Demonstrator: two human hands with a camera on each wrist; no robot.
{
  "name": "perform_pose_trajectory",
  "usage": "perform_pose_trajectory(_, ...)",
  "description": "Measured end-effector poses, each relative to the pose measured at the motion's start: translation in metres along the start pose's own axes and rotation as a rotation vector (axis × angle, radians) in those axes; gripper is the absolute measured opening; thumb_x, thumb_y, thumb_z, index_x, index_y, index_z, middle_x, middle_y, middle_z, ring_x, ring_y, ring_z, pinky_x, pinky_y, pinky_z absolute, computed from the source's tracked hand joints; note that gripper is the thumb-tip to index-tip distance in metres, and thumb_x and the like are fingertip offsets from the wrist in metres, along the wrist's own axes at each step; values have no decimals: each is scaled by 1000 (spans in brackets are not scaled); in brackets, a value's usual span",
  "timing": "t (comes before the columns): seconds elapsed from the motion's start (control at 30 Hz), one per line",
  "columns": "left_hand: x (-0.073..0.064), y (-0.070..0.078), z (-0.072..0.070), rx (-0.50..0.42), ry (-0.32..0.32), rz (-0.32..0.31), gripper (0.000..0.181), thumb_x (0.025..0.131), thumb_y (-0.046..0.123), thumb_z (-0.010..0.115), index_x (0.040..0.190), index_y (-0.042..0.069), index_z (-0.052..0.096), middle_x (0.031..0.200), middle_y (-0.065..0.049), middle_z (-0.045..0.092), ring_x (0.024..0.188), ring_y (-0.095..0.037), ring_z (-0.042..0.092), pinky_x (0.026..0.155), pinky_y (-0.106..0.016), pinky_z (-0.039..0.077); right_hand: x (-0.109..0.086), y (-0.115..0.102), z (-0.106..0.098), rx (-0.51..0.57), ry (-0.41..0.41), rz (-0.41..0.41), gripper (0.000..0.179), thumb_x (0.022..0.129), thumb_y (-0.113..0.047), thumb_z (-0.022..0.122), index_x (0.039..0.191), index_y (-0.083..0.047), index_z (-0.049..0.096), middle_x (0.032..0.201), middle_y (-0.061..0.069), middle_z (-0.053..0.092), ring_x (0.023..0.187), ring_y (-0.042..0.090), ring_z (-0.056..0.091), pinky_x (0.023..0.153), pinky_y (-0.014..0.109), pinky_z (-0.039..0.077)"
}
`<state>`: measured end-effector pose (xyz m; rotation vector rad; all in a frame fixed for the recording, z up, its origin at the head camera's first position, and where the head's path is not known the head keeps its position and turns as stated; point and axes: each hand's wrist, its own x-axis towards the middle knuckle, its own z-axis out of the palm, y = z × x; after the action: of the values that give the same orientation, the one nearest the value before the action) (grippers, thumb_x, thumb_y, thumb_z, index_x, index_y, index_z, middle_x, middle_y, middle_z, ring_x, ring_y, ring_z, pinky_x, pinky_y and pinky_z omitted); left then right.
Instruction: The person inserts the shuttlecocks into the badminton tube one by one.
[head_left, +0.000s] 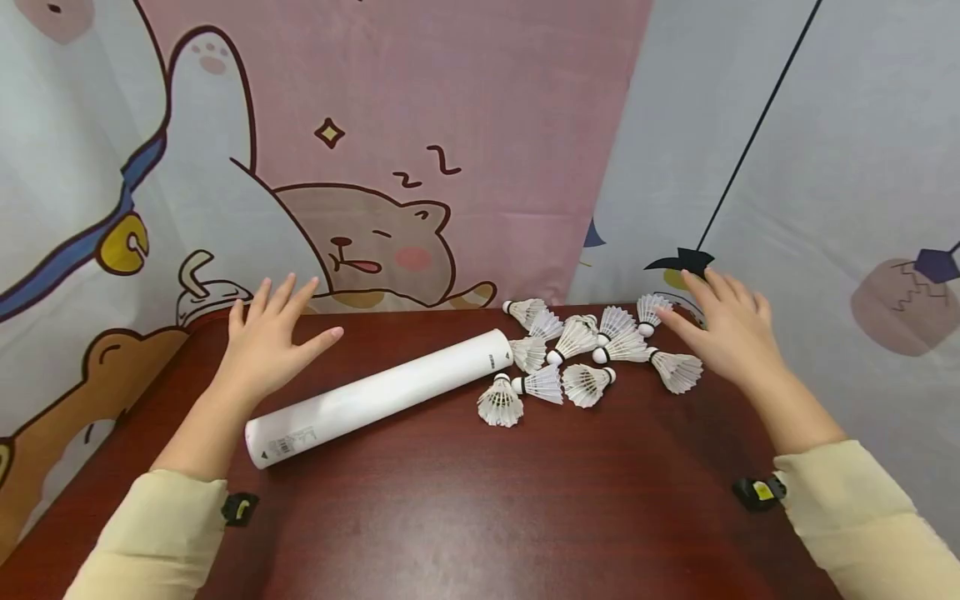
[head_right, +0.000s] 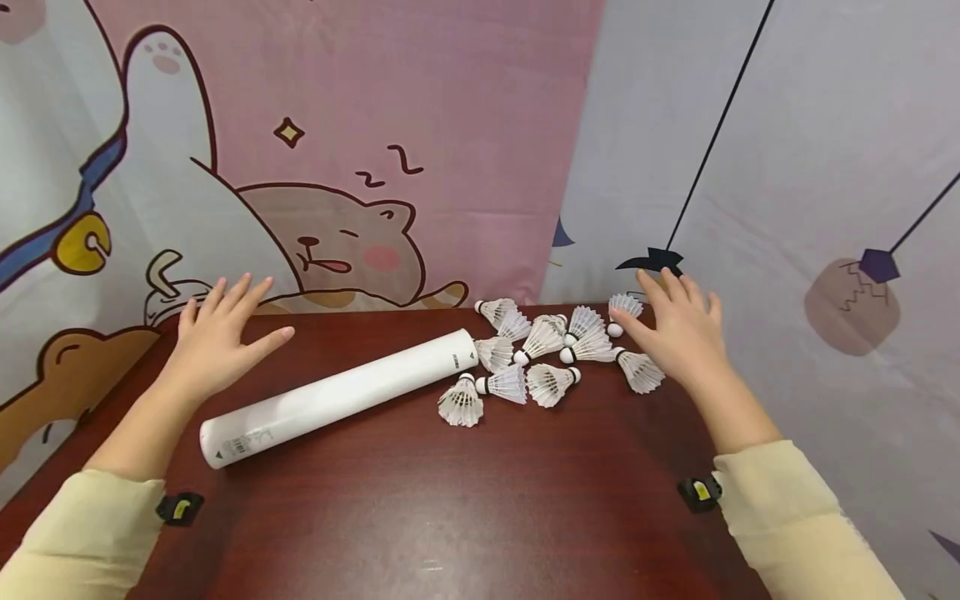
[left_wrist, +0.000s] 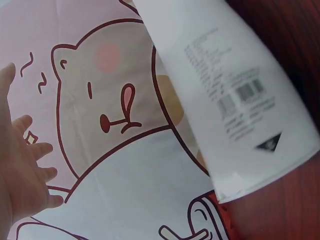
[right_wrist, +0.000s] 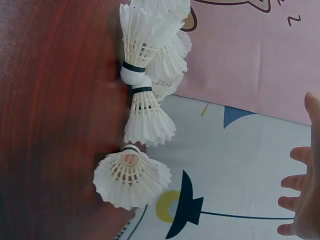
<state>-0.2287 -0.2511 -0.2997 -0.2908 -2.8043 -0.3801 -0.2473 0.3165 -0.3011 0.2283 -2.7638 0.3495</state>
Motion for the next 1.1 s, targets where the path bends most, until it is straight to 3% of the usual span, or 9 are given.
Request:
perform_pose_trajectory(0.27,-11,2,10,-65,43,16,86,86,65,53,153,20,24,157,-15,19,143,-38,7,105,-62,-5,-19,6,13,69,108,25,71,95,-53,49,149,-9,33,145,26,33,131,48,24,99,67,7)
perform_pose_trajectory(0.5,-20,1,23,-186,47,27,85,86,58,61,153,19,26,155,-13,24,143,-34,12,105,-63,3,-30,13,29,91,161,83,67,94,-51,51,141,-4,44,135,27,43,124,49,32,94,66,15)
perform_pose_trajectory(0.7,-25,1,37,-235,65,36,84,85,55,64,152,19,29,154,-13,27,142,-34,17,106,-61,6,-40,19,46,123,215,136,62,94,-49,54,132,0,53,128,29,49,118,49,38,89,63,22)
perform_pose_trajectory(1.1,-33,1,62,-305,70,48,81,82,53,69,149,21,36,150,-15,35,139,-34,26,103,-62,14,-56,33,75,265,268,286,56,95,-42,56,127,3,58,126,29,53,119,48,42,97,60,27)
